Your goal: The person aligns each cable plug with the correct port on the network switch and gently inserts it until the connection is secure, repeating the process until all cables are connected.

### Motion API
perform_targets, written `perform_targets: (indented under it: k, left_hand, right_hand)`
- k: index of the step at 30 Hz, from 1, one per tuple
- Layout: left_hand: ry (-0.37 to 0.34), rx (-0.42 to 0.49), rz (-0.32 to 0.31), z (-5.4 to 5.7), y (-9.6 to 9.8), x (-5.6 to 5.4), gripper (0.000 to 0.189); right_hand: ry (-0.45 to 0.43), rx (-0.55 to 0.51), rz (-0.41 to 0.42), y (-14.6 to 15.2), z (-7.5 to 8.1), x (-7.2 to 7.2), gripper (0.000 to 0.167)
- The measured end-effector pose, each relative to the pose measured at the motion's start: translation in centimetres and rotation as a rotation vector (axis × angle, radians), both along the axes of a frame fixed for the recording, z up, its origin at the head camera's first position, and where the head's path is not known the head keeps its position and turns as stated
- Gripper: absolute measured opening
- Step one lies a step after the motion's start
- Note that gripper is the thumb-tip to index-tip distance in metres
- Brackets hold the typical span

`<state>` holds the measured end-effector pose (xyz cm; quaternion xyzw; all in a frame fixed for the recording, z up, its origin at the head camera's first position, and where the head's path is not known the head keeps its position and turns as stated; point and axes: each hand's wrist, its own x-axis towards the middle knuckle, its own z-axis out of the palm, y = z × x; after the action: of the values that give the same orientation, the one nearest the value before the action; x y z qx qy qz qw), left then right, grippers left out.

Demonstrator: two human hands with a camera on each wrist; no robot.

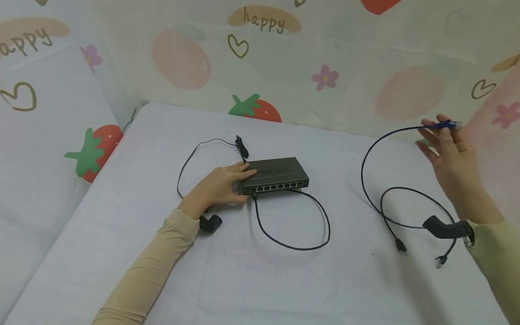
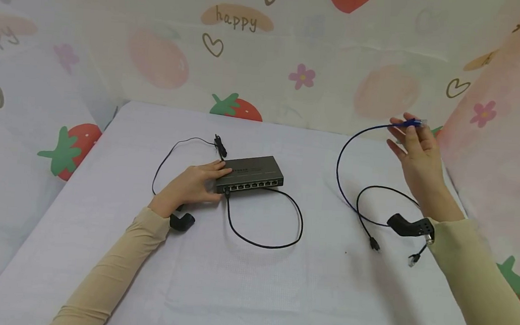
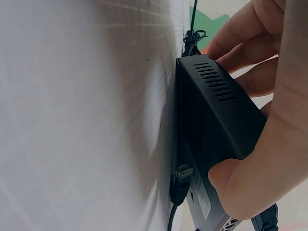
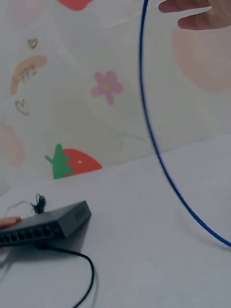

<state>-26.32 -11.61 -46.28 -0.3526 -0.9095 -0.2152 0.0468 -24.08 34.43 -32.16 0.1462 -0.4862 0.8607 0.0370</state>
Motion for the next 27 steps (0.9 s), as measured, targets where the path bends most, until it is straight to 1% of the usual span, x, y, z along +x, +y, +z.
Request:
perform_targets:
  k: [1,3,5,8,10,13,15,17,22,24,27]
  left_hand:
    - [0.000,0.001,-0.001,0.0,0.0,0.0,0.068]
    - [0.002,0.003,-0.003,0.0,-0.1,0.0,0.069]
    - [0.004,0.006,-0.005,-0.1,-0.1,-0.1,0.069]
    - [0.007,0.012,-0.008,-0.1,-0.1,-0.1,0.068]
    - [0.006,0.014,-0.008,-0.2,-0.1,-0.1,0.068]
    - [0.005,0.015,-0.007,-0.2,-0.1,-0.2,0.068]
    - [0.002,0.018,-0.009,-0.2,-0.1,-0.2,0.068]
    - [0.002,0.018,-0.012,-0.2,-0.1,-0.2,0.068]
    - [-0.005,0.006,-0.006,-0.3,-0.1,-0.3,0.068]
    - [-0.009,0.003,-0.003,-0.3,-0.2,-0.3,0.068]
    - [-0.008,0.007,-0.006,-0.3,-0.2,-0.3,0.068]
  right_hand:
    - [-0.038,-0.051,0.016,0.4,0.3,0.0,0.034]
    - [-0.088,-0.119,0.038,0.9,0.7,0.0,0.035]
    - [-0.109,-0.164,0.049,1.1,0.9,0.0,0.035]
    - [-0.085,-0.196,0.078,1.0,0.6,0.1,0.034]
    - [-0.064,-0.213,0.118,0.6,0.5,0.1,0.033]
    - [-0.061,-0.233,0.174,0.0,0.4,0.2,0.032]
    - [-0.067,-0.240,0.197,-0.4,0.5,0.3,0.034]
    - [-0.076,-0.223,0.207,-0.8,0.8,0.5,0.036]
    - [-0.060,-0.185,0.254,-2.1,1.4,1.0,0.042]
    - [-0.059,-0.196,0.263,-2.8,1.3,1.3,0.042]
    - [-0.056,-0.198,0.277,-3.8,0.6,1.8,0.040]
